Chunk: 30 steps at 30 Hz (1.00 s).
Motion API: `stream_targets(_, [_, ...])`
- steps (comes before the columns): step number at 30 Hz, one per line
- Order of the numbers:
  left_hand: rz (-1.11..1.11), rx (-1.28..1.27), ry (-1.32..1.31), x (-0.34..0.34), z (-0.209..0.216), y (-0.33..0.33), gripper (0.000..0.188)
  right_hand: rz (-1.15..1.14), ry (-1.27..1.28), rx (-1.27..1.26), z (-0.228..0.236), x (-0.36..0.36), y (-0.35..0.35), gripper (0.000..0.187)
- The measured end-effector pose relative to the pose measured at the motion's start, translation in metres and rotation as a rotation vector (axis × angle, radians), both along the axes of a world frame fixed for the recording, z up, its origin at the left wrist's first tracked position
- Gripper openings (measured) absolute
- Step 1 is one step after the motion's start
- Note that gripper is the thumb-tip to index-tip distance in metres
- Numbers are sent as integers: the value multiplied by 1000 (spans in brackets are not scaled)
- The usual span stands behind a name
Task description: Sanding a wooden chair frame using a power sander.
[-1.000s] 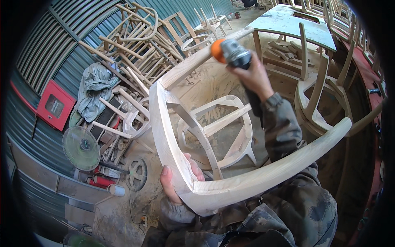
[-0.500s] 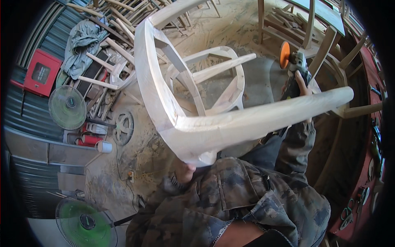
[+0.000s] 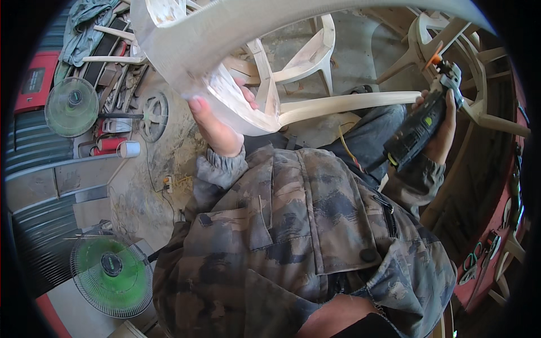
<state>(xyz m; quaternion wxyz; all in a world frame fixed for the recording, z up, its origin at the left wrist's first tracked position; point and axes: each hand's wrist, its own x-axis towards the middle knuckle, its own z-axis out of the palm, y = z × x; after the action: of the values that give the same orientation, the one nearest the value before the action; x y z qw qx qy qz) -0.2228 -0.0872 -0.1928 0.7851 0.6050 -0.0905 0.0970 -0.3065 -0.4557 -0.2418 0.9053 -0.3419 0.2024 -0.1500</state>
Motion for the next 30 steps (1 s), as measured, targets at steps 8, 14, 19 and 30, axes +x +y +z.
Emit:
stream_targets(8, [-24,71,81,13,23,20,93,-54,238,-342,33,-42,4,44])
stream_targets(14, [-90,-11,64,21,22,14,94,159,459,-719,46,-40,43,38])
stream_targets(19, [-84,-33,42,2,24,-3,98,481,449,-837,56,-30,90,59])
stream_targets(30, [-12,-46,-5,-8,20,-20,104,854,340,-1388,61,10,141,85])
